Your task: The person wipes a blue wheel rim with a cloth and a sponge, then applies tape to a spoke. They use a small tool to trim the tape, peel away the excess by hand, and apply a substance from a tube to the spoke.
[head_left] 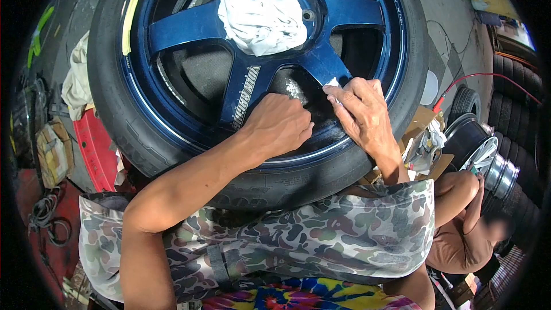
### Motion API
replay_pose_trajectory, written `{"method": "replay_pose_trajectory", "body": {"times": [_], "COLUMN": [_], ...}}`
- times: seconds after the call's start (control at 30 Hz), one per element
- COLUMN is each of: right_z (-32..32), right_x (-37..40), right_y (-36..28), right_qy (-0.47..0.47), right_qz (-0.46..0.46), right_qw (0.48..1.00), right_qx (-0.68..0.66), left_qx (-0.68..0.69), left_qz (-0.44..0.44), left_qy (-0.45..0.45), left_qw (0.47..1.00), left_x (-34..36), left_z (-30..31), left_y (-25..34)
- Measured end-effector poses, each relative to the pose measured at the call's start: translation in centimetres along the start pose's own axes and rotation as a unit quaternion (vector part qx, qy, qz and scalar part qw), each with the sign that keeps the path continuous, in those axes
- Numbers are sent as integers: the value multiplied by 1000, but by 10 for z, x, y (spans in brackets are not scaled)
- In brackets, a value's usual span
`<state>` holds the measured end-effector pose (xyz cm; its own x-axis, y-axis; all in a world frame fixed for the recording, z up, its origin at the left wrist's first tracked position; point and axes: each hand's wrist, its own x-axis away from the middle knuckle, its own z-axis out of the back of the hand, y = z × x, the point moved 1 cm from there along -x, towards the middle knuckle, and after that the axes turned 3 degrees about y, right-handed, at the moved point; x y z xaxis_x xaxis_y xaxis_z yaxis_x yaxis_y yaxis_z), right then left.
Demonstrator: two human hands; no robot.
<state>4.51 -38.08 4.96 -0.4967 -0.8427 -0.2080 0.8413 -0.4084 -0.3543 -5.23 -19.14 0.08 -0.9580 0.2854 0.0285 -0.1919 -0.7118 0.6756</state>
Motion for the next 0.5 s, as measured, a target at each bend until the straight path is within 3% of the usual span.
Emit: {"method": "replay_pose_trajectory", "body": {"times": [0.33, 0.5], "right_z": [-1, 0], "right_x": [2, 2], "right_y": [2, 0], "right_qy": [-3, 1], "right_qz": [-32, -2], "right_qw": [999, 1000], "right_qx": [28, -4], "left_qx": [10, 8], "left_qz": [2, 3], "left_qy": [-5, -8], "left_qw": [1000, 1000], "left_x": [0, 0], "left_z": [1, 2], "left_y": [0, 1]}}
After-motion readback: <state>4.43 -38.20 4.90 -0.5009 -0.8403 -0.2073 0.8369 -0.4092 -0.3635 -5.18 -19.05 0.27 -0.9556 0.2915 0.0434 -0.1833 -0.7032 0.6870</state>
